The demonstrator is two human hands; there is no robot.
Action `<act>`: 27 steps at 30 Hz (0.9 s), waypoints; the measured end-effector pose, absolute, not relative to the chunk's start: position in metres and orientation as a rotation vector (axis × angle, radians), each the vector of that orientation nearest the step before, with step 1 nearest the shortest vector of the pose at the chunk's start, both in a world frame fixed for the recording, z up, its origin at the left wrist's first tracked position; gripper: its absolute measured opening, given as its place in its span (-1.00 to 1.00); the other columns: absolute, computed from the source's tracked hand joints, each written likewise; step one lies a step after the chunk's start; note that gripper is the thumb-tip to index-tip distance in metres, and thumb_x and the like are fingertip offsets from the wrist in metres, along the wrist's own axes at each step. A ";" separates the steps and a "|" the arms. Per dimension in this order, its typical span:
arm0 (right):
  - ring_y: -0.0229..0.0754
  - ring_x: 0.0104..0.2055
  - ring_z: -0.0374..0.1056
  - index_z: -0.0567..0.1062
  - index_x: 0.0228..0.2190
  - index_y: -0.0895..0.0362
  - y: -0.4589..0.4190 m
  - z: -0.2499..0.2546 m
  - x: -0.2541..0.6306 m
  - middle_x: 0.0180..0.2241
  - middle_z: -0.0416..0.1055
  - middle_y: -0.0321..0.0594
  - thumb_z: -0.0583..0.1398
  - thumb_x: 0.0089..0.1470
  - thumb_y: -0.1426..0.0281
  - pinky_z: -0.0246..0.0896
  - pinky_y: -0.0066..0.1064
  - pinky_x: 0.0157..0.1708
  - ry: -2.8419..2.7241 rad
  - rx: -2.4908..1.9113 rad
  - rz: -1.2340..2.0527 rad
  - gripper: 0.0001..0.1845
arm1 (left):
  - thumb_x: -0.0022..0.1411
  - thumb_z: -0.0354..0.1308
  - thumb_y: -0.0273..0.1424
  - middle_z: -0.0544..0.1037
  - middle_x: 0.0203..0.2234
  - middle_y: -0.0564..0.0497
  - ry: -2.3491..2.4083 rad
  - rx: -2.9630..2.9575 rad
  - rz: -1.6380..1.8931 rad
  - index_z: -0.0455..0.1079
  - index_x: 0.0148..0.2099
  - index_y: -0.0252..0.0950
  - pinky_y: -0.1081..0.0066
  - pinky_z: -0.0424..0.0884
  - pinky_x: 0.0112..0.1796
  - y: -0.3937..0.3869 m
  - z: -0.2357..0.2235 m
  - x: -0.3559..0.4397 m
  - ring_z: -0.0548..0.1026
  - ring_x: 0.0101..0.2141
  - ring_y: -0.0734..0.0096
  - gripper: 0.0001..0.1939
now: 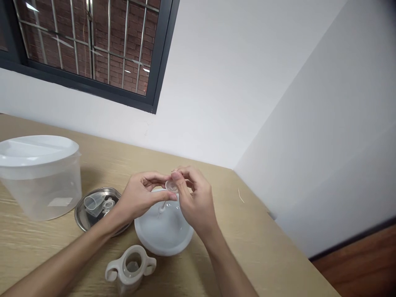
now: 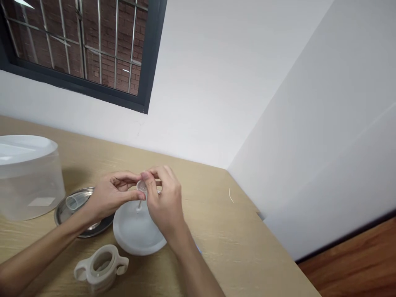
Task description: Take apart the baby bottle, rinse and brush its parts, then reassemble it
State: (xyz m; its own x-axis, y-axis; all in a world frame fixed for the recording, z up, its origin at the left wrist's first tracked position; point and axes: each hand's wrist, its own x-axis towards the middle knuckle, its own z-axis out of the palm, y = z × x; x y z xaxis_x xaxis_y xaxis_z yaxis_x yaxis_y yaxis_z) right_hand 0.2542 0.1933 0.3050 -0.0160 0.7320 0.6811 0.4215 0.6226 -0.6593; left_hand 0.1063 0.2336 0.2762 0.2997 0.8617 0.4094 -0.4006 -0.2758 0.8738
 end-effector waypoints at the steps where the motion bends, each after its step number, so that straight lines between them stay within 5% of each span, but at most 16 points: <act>1: -0.23 -0.23 0.45 0.49 -0.33 0.09 0.192 0.305 0.254 -0.27 0.46 -0.21 0.16 0.31 0.28 0.42 -0.41 -0.28 -1.651 -0.981 0.332 -0.80 | -0.22 0.55 -0.60 0.72 -0.34 0.02 0.466 1.343 1.298 0.66 -0.27 -0.24 0.42 0.54 -0.16 0.233 0.278 0.105 0.62 -0.26 0.35 -0.62; 16: -0.31 -0.38 0.42 0.43 -0.35 0.09 0.176 0.317 0.261 -0.41 0.45 -0.34 0.15 0.33 0.30 0.34 -0.45 -0.37 -1.459 -1.017 0.089 -0.80 | -0.07 0.52 -0.24 0.67 -0.28 -0.06 0.683 1.771 1.046 0.56 -0.31 -0.28 0.29 0.45 -0.11 0.230 0.273 0.102 0.59 -0.17 0.19 -0.69; 27: -0.25 -0.31 0.47 0.42 -0.33 0.08 0.183 0.320 0.271 -0.40 0.47 -0.30 0.13 0.33 0.15 0.37 -0.42 -0.30 -1.507 -1.076 0.325 -0.72 | -0.18 0.56 -0.29 0.68 -0.31 -0.06 0.714 1.649 1.101 0.62 -0.28 -0.27 0.29 0.47 -0.15 0.228 0.270 0.109 0.59 -0.21 0.19 -0.63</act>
